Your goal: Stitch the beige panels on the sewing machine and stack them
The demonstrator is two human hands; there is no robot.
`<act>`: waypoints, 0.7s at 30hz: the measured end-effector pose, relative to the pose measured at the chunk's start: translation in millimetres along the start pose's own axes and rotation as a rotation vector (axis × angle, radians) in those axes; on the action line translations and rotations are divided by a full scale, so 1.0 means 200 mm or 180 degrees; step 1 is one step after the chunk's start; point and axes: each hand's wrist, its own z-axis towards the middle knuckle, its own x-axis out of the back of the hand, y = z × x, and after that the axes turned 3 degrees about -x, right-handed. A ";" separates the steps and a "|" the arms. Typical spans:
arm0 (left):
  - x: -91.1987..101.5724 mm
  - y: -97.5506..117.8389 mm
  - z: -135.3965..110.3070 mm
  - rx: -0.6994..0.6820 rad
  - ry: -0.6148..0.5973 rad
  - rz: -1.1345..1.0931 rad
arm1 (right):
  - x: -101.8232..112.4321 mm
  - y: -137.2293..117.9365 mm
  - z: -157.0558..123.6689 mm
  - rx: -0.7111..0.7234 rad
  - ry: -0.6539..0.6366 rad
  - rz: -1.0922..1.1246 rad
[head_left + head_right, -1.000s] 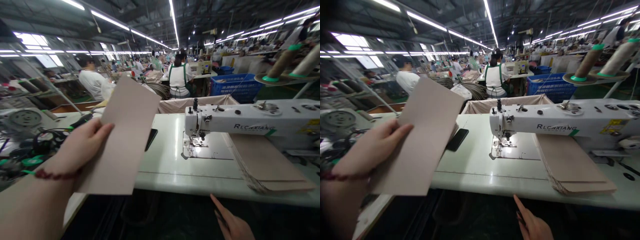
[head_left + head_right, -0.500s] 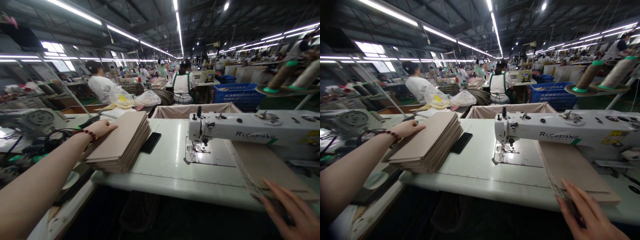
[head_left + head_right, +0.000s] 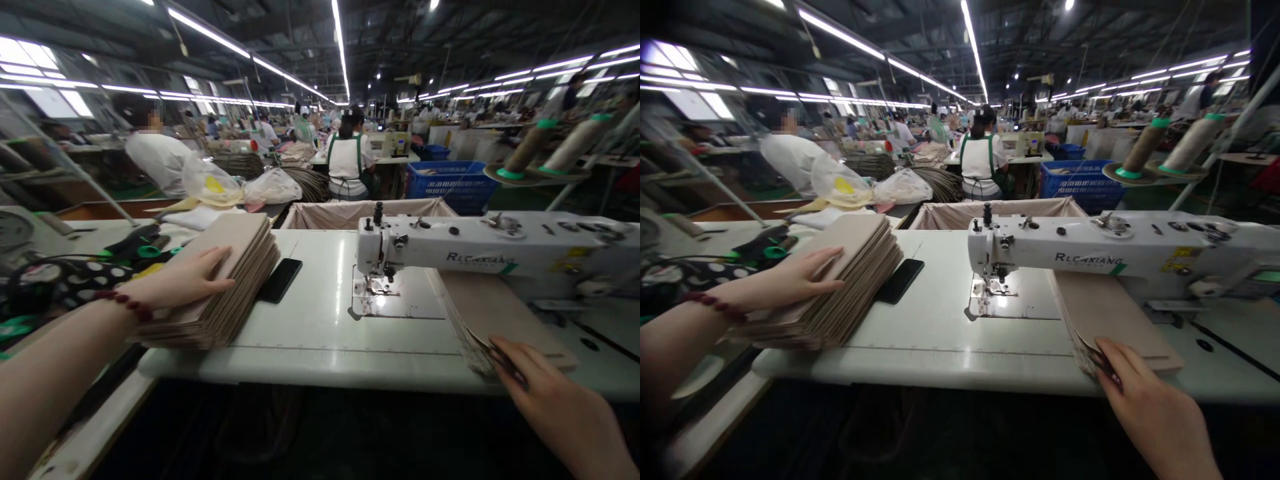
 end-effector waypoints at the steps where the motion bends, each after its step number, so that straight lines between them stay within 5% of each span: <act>1: 0.00 0.02 -0.01 0.0000 0.0126 0.0040 | 0.01 0.00 0.01 0.0038 -0.0073 -0.0236; 4: 0.00 0.22 -0.06 -0.0177 0.0539 -0.0107 | 0.07 -0.07 0.03 0.0371 -0.0086 -0.0365; 7: -0.06 0.59 -0.13 -0.0886 0.0506 -0.0876 | 0.14 -0.31 0.03 0.1103 -0.0234 0.0388; 10: -0.23 0.98 -0.15 -0.1678 0.0170 -0.1386 | 0.10 -0.68 0.00 0.1924 -0.0969 0.1003; 13: -0.47 1.25 -0.11 -0.2230 -0.0001 -0.1490 | -0.06 -0.99 -0.10 0.2416 -0.1174 0.1293; 17: -0.71 1.31 -0.11 -0.2238 0.0159 -0.1148 | -0.23 -1.09 -0.12 0.2664 -0.1645 0.2288; 21: -0.78 1.16 -0.22 -0.1858 0.0271 -0.0750 | -0.30 -0.91 0.12 0.1412 -0.1871 0.2045</act>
